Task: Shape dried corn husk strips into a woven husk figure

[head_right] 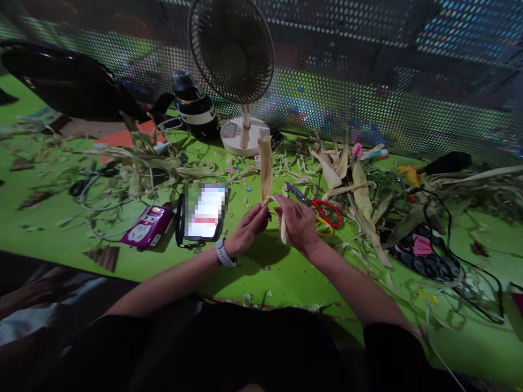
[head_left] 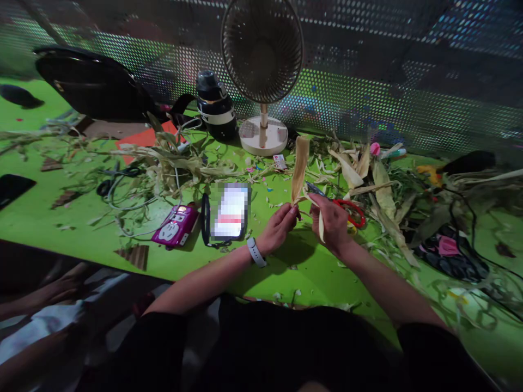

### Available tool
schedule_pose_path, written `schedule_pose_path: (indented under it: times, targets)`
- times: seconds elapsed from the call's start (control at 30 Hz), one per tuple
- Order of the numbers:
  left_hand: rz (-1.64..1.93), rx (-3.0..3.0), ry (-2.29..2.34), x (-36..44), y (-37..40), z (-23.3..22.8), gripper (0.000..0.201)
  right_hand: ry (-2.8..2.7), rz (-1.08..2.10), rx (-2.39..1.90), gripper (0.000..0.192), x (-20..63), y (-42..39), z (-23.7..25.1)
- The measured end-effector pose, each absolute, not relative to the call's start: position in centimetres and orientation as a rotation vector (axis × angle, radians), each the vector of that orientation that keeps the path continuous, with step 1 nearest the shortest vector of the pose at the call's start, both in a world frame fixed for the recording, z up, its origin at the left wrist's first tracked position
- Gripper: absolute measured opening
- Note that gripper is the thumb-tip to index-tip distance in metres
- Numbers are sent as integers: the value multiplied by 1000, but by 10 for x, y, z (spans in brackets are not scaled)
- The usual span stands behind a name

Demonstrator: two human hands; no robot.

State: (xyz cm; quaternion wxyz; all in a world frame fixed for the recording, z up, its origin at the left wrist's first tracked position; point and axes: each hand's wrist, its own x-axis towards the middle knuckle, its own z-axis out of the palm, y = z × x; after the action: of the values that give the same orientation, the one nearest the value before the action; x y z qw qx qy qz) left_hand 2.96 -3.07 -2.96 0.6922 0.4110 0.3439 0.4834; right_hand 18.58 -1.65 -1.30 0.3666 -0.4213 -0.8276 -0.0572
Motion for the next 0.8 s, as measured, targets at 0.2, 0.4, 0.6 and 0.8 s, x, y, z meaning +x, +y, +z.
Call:
schedule_pose_path:
  times: [0.2, 0.4, 0.6, 0.8]
  targets:
    - [1064, 923, 768, 25, -27, -30, 39, -2061, 58, -1114, 29, 183, -20, -6]
    - [1068, 895, 680, 21, -24, -26, 35, -2023, 44, -1008, 23, 180, -18, -2]
    - [1021, 899, 718, 19, -22, -24, 38, -2005, 321, -1014, 29, 176, -22, 1]
    - [977, 837, 754, 16, -21, -22, 45, -2116, 411, -908, 34, 173, -23, -3]
